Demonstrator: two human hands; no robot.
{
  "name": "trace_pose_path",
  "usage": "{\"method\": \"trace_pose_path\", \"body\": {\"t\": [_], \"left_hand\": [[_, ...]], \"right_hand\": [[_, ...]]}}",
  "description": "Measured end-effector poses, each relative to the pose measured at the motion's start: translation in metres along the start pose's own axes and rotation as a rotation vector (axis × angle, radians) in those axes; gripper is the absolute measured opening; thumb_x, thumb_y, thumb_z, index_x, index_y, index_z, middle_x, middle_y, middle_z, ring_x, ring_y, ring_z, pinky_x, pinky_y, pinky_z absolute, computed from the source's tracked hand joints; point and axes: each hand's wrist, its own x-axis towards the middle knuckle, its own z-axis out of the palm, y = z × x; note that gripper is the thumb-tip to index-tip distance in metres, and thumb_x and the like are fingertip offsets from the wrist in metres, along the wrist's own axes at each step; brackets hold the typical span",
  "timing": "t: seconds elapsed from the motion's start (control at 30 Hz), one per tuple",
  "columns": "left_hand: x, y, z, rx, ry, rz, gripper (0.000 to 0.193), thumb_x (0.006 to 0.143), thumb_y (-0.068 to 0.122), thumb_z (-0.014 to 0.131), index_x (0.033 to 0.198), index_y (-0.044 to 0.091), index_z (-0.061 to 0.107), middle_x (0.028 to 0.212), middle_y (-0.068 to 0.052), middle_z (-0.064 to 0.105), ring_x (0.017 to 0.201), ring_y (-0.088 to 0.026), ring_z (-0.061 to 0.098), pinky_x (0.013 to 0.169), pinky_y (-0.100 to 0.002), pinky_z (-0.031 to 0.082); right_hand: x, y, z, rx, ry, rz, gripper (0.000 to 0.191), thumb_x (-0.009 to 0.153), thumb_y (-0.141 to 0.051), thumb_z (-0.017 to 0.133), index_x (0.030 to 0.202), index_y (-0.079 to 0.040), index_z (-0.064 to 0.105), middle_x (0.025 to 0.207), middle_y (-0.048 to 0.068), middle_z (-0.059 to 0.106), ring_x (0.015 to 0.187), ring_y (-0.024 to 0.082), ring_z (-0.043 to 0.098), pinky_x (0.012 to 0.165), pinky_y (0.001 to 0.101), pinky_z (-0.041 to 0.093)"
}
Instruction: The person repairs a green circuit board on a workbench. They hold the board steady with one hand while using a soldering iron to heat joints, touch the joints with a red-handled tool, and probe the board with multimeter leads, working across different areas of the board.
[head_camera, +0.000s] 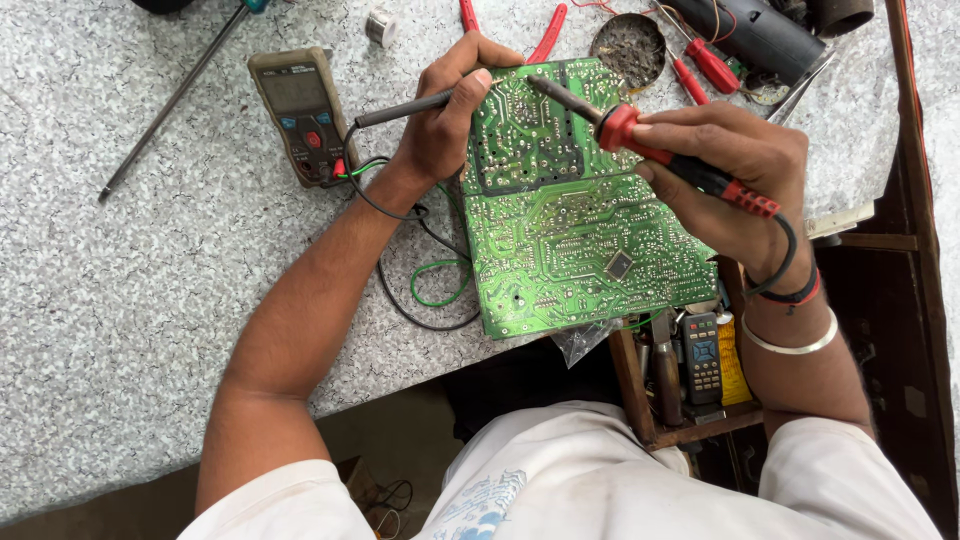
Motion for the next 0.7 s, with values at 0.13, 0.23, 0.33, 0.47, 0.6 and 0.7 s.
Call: {"method": "trace_pose_path", "body": {"t": [0.13, 0.23, 0.33, 0.47, 0.6, 0.7], "left_hand": [[0.001, -0.001, 0.0, -0.024, -0.002, 0.005, 0.052, 0.105, 0.04, 0.04, 0.118, -0.004, 0.064, 0.107, -0.012, 0.068, 0.101, -0.018, 0.063, 0.092, -0.034, 0.05], [0.001, -0.001, 0.0, -0.021, 0.001, 0.002, 0.052, 0.105, 0.039, 0.04, 0.118, -0.005, 0.064, 0.107, -0.012, 0.068, 0.102, -0.018, 0.063, 0.093, -0.034, 0.05], [0.001, -0.001, 0.001, -0.032, 0.004, -0.014, 0.05, 0.105, 0.038, 0.041, 0.117, -0.005, 0.064, 0.107, -0.012, 0.067, 0.102, -0.018, 0.062, 0.094, -0.034, 0.05], [0.001, -0.001, 0.001, -0.041, -0.003, -0.026, 0.049, 0.104, 0.036, 0.042, 0.116, -0.005, 0.064, 0.107, -0.012, 0.067, 0.101, -0.017, 0.061, 0.093, -0.033, 0.049], [0.0, 0.0, 0.001, -0.082, 0.003, -0.049, 0.046, 0.104, 0.034, 0.042, 0.116, -0.005, 0.063, 0.106, -0.011, 0.068, 0.1, -0.017, 0.062, 0.092, -0.033, 0.05], [-0.001, 0.001, 0.003, -0.068, -0.004, -0.131, 0.045, 0.102, 0.032, 0.041, 0.115, -0.004, 0.064, 0.103, -0.009, 0.069, 0.094, -0.016, 0.063, 0.087, -0.032, 0.051]], "right_hand": [[0.003, -0.002, -0.003, 0.004, -0.006, -0.002, 0.032, 0.093, 0.002, 0.084, 0.123, -0.006, 0.074, 0.119, 0.014, 0.074, 0.103, 0.021, 0.076, 0.086, 0.0273, 0.062], [0.007, -0.002, -0.004, 0.011, -0.001, -0.013, 0.033, 0.093, 0.002, 0.083, 0.124, -0.006, 0.074, 0.117, 0.014, 0.074, 0.102, 0.021, 0.076, 0.085, 0.0271, 0.061], [0.009, -0.003, -0.002, 0.039, -0.008, -0.025, 0.033, 0.086, 0.002, 0.081, 0.117, -0.003, 0.073, 0.113, 0.016, 0.073, 0.1, 0.024, 0.074, 0.084, 0.03, 0.061], [0.007, 0.002, -0.013, 0.143, -0.018, 0.002, 0.027, 0.095, 0.0, 0.082, 0.121, -0.003, 0.074, 0.11, 0.014, 0.074, 0.095, 0.018, 0.074, 0.082, 0.025, 0.06], [-0.023, 0.014, -0.038, 0.2, 0.22, 0.212, 0.021, 0.098, -0.003, 0.079, 0.118, -0.001, 0.072, 0.113, 0.014, 0.073, 0.099, 0.017, 0.07, 0.084, 0.0249, 0.055], [-0.059, 0.036, -0.044, 0.331, 0.482, 0.366, 0.021, 0.106, -0.005, 0.076, 0.126, 0.0, 0.07, 0.115, 0.012, 0.073, 0.096, 0.017, 0.069, 0.082, 0.025, 0.054]]}}
